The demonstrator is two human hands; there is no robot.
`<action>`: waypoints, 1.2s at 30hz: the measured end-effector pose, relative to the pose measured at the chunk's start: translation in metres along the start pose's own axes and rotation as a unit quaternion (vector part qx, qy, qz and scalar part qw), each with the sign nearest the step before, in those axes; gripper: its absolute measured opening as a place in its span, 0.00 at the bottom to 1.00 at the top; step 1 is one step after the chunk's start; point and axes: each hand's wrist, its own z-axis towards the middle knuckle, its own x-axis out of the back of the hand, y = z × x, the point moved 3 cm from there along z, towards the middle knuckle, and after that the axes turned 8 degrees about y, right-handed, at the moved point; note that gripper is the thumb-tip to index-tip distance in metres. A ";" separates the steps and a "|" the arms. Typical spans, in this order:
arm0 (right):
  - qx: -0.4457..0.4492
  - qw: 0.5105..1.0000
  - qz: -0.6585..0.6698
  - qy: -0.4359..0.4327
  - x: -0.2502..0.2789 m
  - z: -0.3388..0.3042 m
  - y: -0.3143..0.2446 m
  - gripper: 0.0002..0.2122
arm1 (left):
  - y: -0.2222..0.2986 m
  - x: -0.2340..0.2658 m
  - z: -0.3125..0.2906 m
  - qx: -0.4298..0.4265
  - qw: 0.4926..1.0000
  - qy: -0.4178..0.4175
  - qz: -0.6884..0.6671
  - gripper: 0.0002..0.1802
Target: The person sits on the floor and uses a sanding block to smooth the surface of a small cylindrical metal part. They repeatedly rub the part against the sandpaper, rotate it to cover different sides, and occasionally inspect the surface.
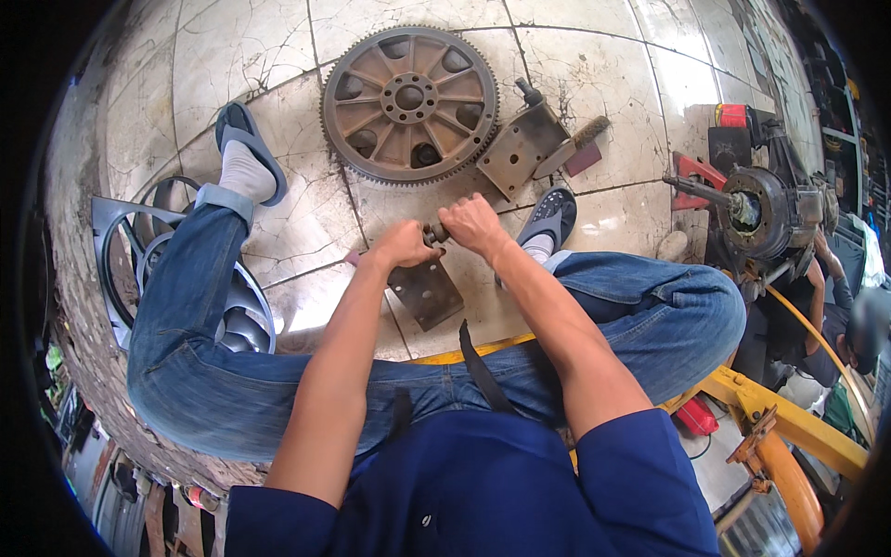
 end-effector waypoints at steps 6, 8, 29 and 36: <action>0.051 0.989 -0.035 0.132 0.036 0.016 0.011 0.01 | 0.008 0.031 -0.005 0.018 0.999 0.009 -0.036 0.30; 0.073 0.981 -0.037 0.174 0.052 0.024 0.014 0.01 | 0.010 0.039 -0.010 0.015 0.998 0.008 -0.069 0.30; 0.116 0.987 -0.082 0.076 0.206 0.077 0.001 0.14 | 0.086 0.157 -0.107 -0.036 0.962 0.241 0.119 0.24; 0.190 0.932 -0.123 0.283 0.207 0.090 0.011 0.04 | 0.078 0.172 -0.103 0.002 0.985 0.140 -0.102 0.23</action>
